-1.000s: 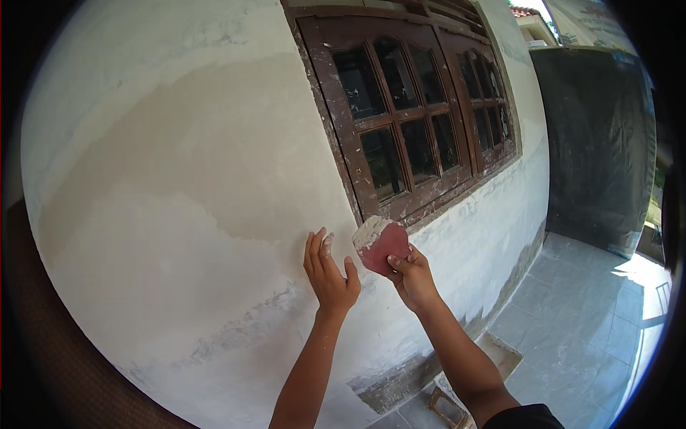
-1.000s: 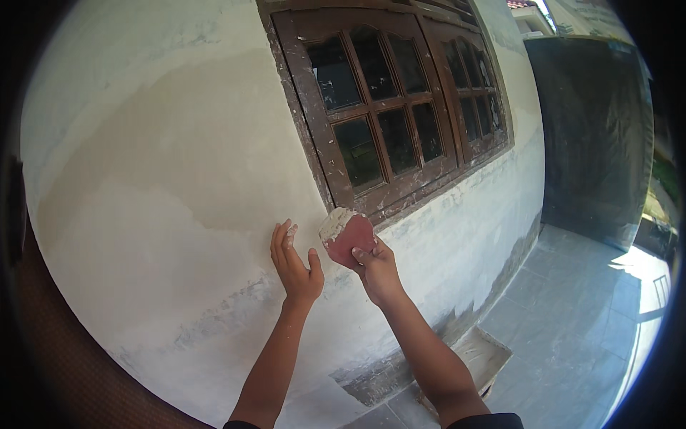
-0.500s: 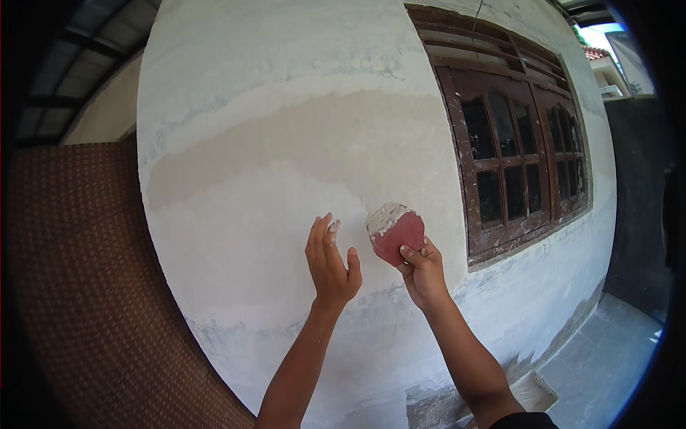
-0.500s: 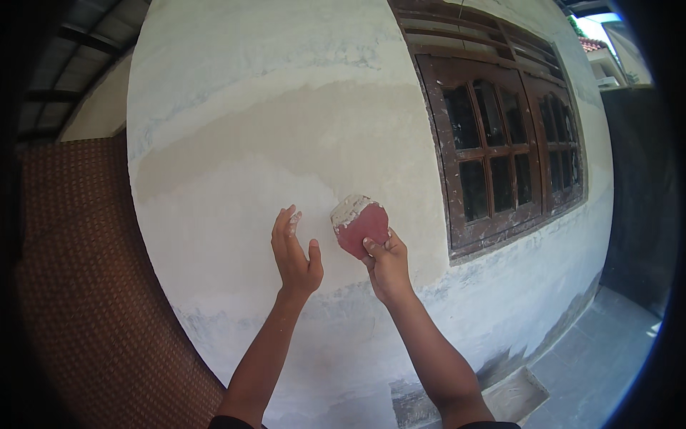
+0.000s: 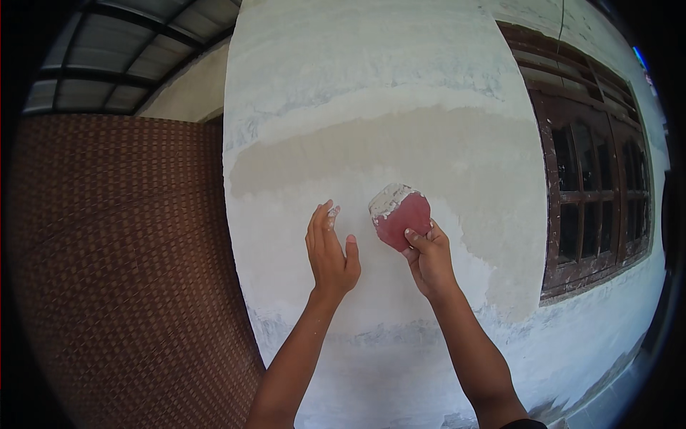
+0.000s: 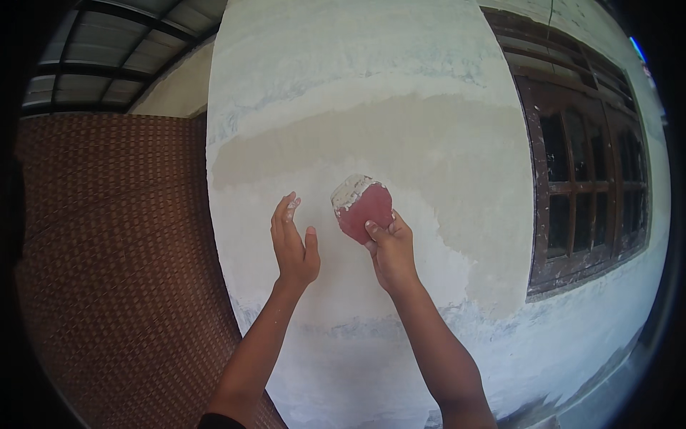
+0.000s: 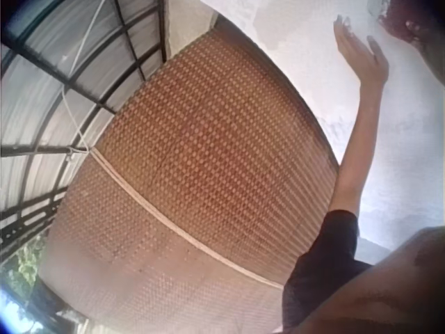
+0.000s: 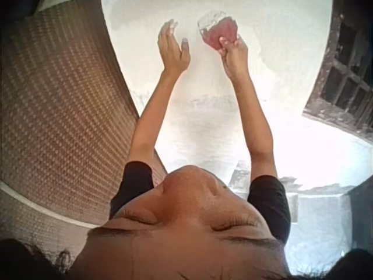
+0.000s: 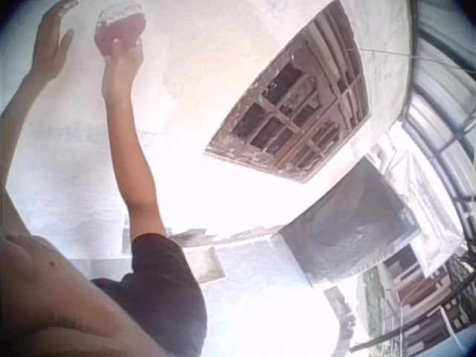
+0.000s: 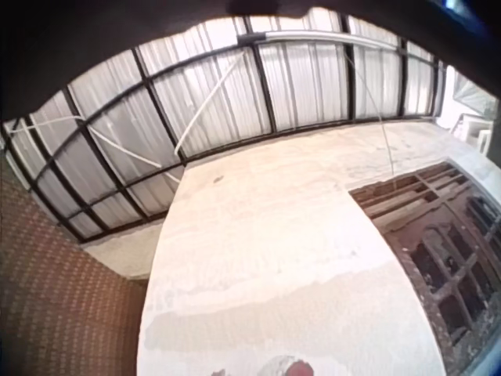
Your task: The person applies wall putty from a bucket onto an exterior wall, then smooths it with a putty knife.
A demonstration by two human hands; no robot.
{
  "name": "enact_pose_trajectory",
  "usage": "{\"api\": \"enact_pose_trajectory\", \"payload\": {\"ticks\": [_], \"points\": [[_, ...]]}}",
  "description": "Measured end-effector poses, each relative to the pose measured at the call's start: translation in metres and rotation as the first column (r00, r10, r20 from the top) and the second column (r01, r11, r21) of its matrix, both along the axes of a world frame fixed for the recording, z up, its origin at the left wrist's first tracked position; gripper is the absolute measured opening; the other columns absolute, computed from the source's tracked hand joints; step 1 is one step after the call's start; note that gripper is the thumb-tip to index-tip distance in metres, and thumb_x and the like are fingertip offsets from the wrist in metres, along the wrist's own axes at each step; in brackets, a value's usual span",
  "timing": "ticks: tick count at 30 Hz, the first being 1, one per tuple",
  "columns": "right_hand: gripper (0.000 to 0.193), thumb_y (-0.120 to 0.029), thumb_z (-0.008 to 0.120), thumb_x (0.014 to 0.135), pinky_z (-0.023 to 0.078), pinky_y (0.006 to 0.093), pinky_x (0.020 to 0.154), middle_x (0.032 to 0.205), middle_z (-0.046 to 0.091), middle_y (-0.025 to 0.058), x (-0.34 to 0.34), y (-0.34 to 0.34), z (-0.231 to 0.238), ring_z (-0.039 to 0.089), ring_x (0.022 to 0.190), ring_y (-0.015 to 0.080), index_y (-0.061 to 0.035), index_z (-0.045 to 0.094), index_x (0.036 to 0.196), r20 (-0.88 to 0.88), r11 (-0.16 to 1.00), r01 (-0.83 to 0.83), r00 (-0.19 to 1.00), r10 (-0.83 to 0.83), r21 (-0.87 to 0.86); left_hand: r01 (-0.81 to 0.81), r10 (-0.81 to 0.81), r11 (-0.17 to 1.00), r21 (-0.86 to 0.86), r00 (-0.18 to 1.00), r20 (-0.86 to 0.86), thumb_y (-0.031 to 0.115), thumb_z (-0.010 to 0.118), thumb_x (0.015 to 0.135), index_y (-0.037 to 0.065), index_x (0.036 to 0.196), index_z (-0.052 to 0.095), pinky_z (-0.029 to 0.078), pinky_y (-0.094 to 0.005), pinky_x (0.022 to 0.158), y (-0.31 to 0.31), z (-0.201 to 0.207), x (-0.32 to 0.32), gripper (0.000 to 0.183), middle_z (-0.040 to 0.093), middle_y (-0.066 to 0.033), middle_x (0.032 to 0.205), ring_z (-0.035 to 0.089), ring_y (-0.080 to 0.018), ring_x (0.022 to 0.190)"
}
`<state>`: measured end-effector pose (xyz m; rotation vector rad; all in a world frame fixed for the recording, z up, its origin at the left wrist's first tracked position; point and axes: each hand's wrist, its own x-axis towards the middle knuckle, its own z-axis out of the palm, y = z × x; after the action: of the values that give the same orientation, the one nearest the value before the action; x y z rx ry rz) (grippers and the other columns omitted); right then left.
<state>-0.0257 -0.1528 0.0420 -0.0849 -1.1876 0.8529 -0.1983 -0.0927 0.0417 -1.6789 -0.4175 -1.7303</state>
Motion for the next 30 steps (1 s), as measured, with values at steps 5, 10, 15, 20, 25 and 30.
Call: {"api": "enact_pose_trajectory", "payload": {"ticks": [5,10,15,20,25,30], "points": [[0.04,0.004,0.047,0.094,0.048,0.04,0.104,0.128,0.056,0.0173,-0.02,0.028,0.029,0.056,0.12,0.0252,0.0079,0.042,0.133,0.034,0.998,-0.049,0.998,0.047,0.033,-0.079,0.079,0.997,0.002,0.997,0.001,0.017,0.044,0.095,-0.008,0.133,0.04,0.032,-0.0505,0.106,0.019,0.018,-0.025,0.046,0.043,-0.0257,0.138,0.043,-0.0419,0.125],[0.04,0.002,0.047,0.095,0.045,0.0402,0.106,0.129,0.055,0.0171,-0.036,0.052,0.041,0.055,0.121,0.0257,0.0074,0.042,0.135,0.09,0.994,-0.098,0.992,0.093,0.054,-0.159,0.159,0.987,0.014,0.987,-0.004,0.015,0.045,0.094,-0.008,0.133,0.04,0.032,-0.0494,0.106,0.029,0.03,-0.049,0.045,0.044,-0.0256,0.138,0.044,-0.0411,0.125],[0.041,0.002,0.047,0.095,0.045,0.04,0.105,0.131,0.055,0.0171,-0.057,0.071,0.041,0.055,0.121,0.0252,0.0073,0.042,0.136,0.169,0.992,-0.102,0.982,0.088,0.076,-0.188,0.187,0.982,0.028,0.982,0.024,0.01,0.049,0.088,-0.006,0.133,0.042,0.033,-0.0488,0.103,0.052,0.031,-0.081,0.048,0.045,-0.0242,0.137,0.044,-0.0405,0.124],[0.039,0.002,0.047,0.095,0.046,0.0385,0.103,0.128,0.057,0.016,-0.087,0.086,0.05,0.057,0.118,0.0235,0.007,0.044,0.134,0.173,0.992,-0.067,0.984,0.047,0.108,-0.183,0.182,0.981,0.064,0.983,0.016,0.011,0.049,0.089,-0.006,0.132,0.042,0.033,-0.0489,0.104,0.07,0.042,-0.113,0.047,0.044,-0.024,0.137,0.044,-0.0405,0.124],[0.036,0.002,0.046,0.096,0.047,0.0364,0.101,0.126,0.059,0.0149,-0.137,0.097,0.066,0.058,0.115,0.0219,0.0066,0.046,0.132,0.214,0.984,0.034,0.974,-0.071,0.172,-0.112,0.111,0.988,0.104,0.994,0.017,0.011,0.049,0.088,-0.007,0.131,0.042,0.033,-0.0488,0.104,0.088,0.054,-0.158,0.047,0.045,-0.0242,0.137,0.044,-0.0411,0.124],[0.036,0.003,0.046,0.095,0.046,0.0371,0.102,0.127,0.058,0.0151,-0.196,0.104,0.08,0.058,0.115,0.022,0.0069,0.046,0.131,0.147,0.981,0.033,0.987,-0.062,0.192,-0.07,0.071,0.985,0.159,0.997,-0.001,0.011,0.049,0.087,-0.007,0.131,0.042,0.034,-0.0484,0.103,0.108,0.067,-0.209,0.048,0.045,-0.0248,0.137,0.045,-0.0412,0.123]]}}
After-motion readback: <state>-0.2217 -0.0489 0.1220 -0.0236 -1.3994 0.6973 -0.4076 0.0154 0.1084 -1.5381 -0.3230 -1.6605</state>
